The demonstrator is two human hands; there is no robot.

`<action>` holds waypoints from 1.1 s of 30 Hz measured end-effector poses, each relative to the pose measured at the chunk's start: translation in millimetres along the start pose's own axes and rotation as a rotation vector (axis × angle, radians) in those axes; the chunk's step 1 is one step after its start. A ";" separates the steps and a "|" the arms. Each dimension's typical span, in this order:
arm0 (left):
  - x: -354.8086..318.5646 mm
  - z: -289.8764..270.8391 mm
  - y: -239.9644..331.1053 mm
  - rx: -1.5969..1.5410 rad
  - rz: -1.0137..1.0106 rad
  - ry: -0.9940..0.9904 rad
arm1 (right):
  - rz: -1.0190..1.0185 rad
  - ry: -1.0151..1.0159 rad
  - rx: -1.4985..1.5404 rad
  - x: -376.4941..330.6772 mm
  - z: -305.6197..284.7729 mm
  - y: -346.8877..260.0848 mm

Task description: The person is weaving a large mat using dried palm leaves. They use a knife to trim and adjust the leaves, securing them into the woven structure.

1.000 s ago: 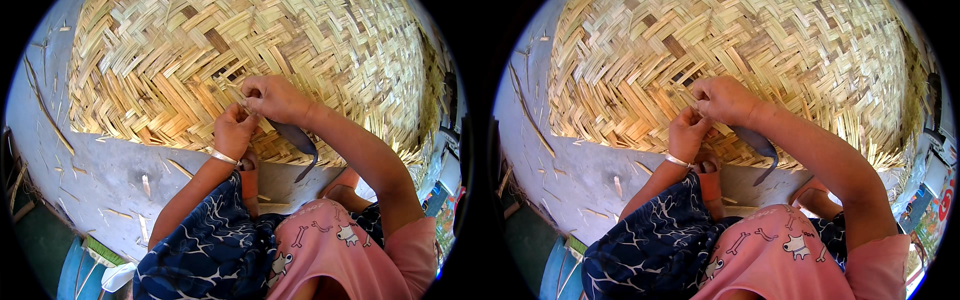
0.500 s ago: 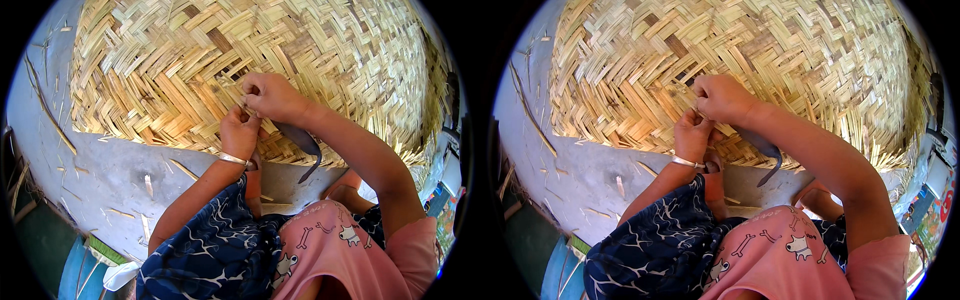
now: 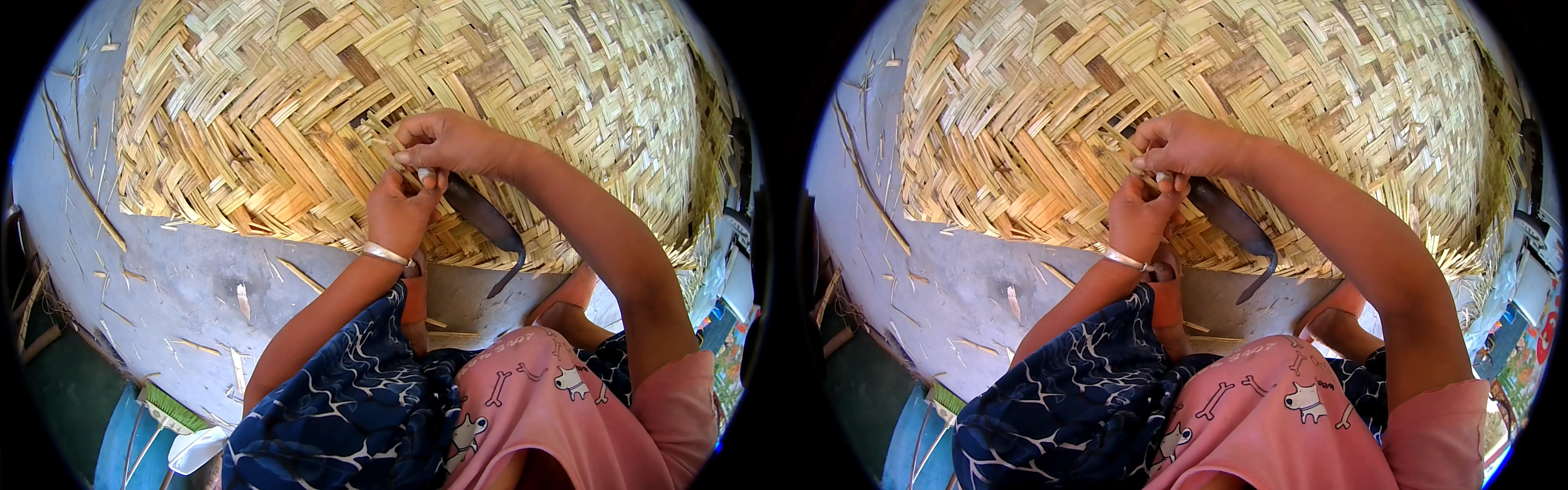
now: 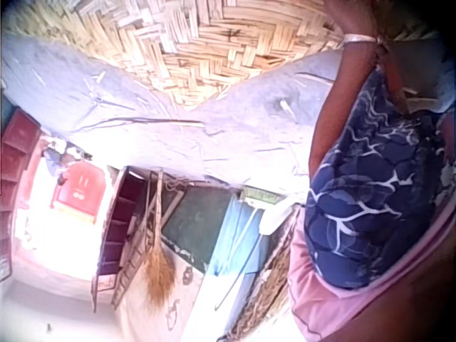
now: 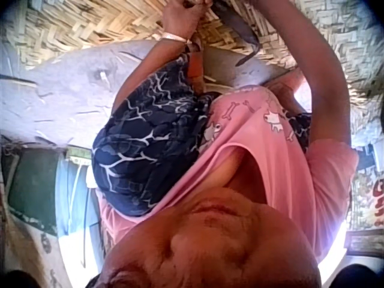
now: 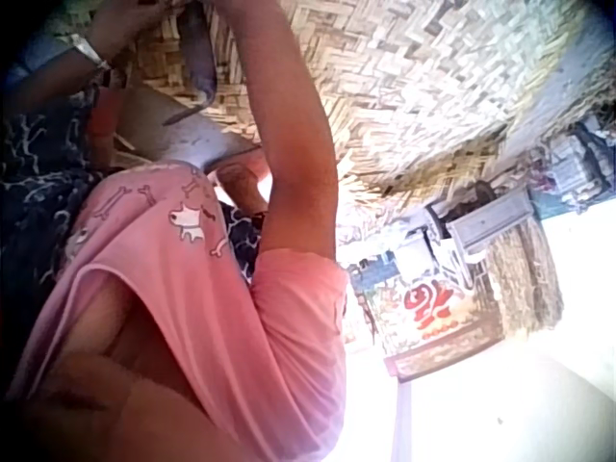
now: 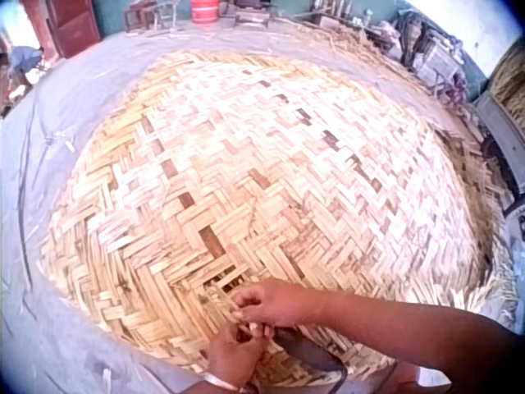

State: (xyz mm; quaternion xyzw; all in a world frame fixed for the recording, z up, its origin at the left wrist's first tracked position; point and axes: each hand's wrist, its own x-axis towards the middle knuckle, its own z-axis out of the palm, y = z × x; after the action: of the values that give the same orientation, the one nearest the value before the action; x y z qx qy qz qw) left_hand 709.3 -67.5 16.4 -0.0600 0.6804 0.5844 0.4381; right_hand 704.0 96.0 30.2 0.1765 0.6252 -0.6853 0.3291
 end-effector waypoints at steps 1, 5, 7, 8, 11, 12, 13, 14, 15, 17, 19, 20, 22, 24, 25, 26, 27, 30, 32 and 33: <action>0.2 2.4 2.7 0.023 -0.012 0.043 | -0.017 0.036 -0.058 -0.1 1.1 -1.2; 1.2 4.9 0.3 0.091 0.014 0.094 | -0.232 0.248 -0.432 -0.1 13.0 2.1; 2.8 5.8 -7.7 0.084 0.080 0.115 | -0.343 0.356 -0.584 3.8 18.0 8.0; 2.4 6.2 -8.5 0.048 0.073 0.113 | -0.360 0.391 -0.607 6.0 20.6 8.9; 0.2 6.5 -9.9 -0.040 0.048 0.095 | -0.179 0.331 -0.366 1.1 20.9 -1.9; -0.9 5.1 -9.8 -0.055 0.037 0.081 | -0.082 0.281 -0.235 -1.3 20.2 -6.2; -2.2 3.6 -9.5 -0.071 0.026 0.066 | -0.069 0.221 -0.170 -1.3 17.2 -5.1; -3.6 2.0 -8.6 -0.076 0.021 0.041 | -0.057 0.161 -0.107 -1.2 11.0 -3.4; -5.2 0.0 -7.3 -0.080 0.015 0.016 | -0.046 0.100 -0.043 -1.5 6.1 -1.7; -4.7 -4.0 -7.6 -0.105 -0.001 -0.033 | -0.068 0.084 -0.088 -2.7 1.8 2.0; -1.8 -8.0 -11.0 -0.146 -0.023 -0.080 | -0.110 0.109 -0.185 -5.1 2.5 2.7; -0.9 -9.3 -10.2 -0.141 -0.032 -0.093 | -0.141 0.143 -0.258 -7.4 5.4 2.5; 0.6 -11.3 -8.4 -0.132 -0.051 -0.119 | -0.212 0.210 -0.394 -8.4 9.3 4.0; 1.4 -11.8 -7.5 -0.121 -0.055 -0.118 | -0.291 0.281 -0.519 -7.8 12.0 6.9; 1.5 -11.7 -7.2 -0.116 -0.057 -0.118 | -0.298 0.298 -0.551 -9.6 13.1 5.7; 2.0 -11.6 -8.2 -0.127 -0.055 -0.115 | -0.305 0.313 -0.583 -10.9 14.2 4.4; 2.3 -11.5 -9.1 -0.138 -0.053 -0.112 | -0.312 0.329 -0.616 -11.9 15.1 3.9; 0.7 -10.6 -7.6 -0.154 -0.051 -0.090 | -0.394 0.390 -0.670 -11.5 17.6 9.0; 0.4 -9.2 -6.9 -0.165 -0.054 -0.067 | -0.401 0.400 -0.684 -13.3 18.9 6.8; 0.8 -8.4 -7.4 -0.174 -0.056 -0.052 | -0.403 0.406 -0.692 -14.5 20.1 5.8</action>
State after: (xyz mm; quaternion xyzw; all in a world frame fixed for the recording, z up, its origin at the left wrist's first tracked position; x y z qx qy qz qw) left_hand 708.8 -76.6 9.8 -0.1017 0.6133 0.6301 0.4652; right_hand 721.8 79.7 38.4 0.0615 0.8914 -0.4379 0.0993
